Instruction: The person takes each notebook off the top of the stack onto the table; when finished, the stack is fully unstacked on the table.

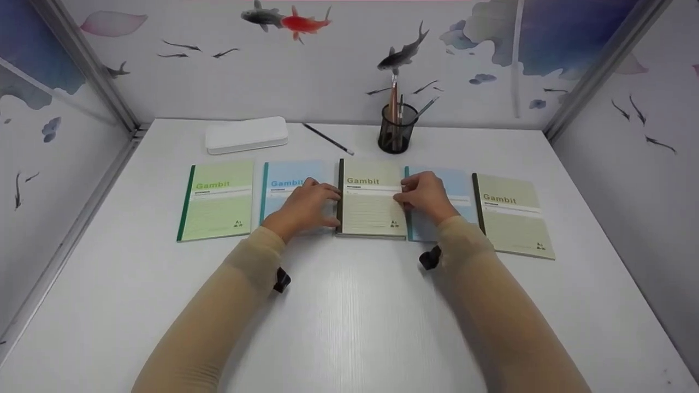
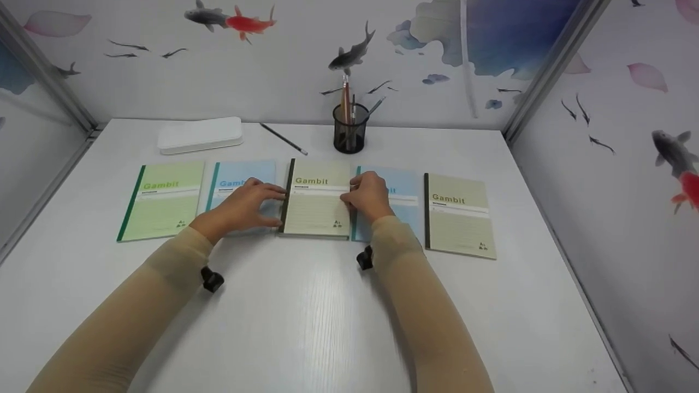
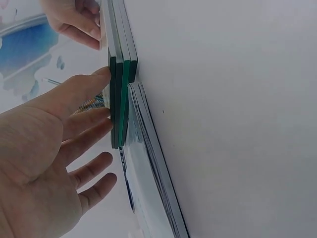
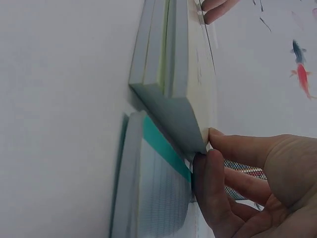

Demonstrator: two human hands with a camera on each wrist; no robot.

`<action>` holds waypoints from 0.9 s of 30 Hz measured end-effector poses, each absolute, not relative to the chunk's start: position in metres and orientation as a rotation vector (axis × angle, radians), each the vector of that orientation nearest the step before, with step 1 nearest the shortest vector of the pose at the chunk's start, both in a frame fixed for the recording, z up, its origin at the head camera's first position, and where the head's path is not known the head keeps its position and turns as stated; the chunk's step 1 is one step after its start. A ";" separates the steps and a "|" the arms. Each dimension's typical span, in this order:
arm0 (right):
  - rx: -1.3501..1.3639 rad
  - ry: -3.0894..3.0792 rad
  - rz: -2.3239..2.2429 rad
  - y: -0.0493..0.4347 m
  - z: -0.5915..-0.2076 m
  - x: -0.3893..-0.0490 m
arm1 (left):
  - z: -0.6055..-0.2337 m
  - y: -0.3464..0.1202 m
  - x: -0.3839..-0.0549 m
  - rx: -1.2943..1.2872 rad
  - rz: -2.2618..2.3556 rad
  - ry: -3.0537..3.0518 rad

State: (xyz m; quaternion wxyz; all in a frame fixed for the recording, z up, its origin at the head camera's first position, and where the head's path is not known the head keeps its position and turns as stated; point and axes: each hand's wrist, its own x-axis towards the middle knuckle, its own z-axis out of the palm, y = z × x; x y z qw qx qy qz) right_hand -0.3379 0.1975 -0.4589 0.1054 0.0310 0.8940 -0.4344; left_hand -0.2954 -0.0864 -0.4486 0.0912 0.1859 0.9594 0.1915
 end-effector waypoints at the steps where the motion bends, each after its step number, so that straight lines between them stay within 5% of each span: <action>1: 0.098 2.634 -1.282 0.197 -0.458 -0.338 | -0.448 -0.087 -0.296 0.549 0.570 2.852; 27: 0.173 2.539 -1.500 0.218 -0.460 -0.332 | -0.459 -0.089 -0.299 0.629 0.552 2.880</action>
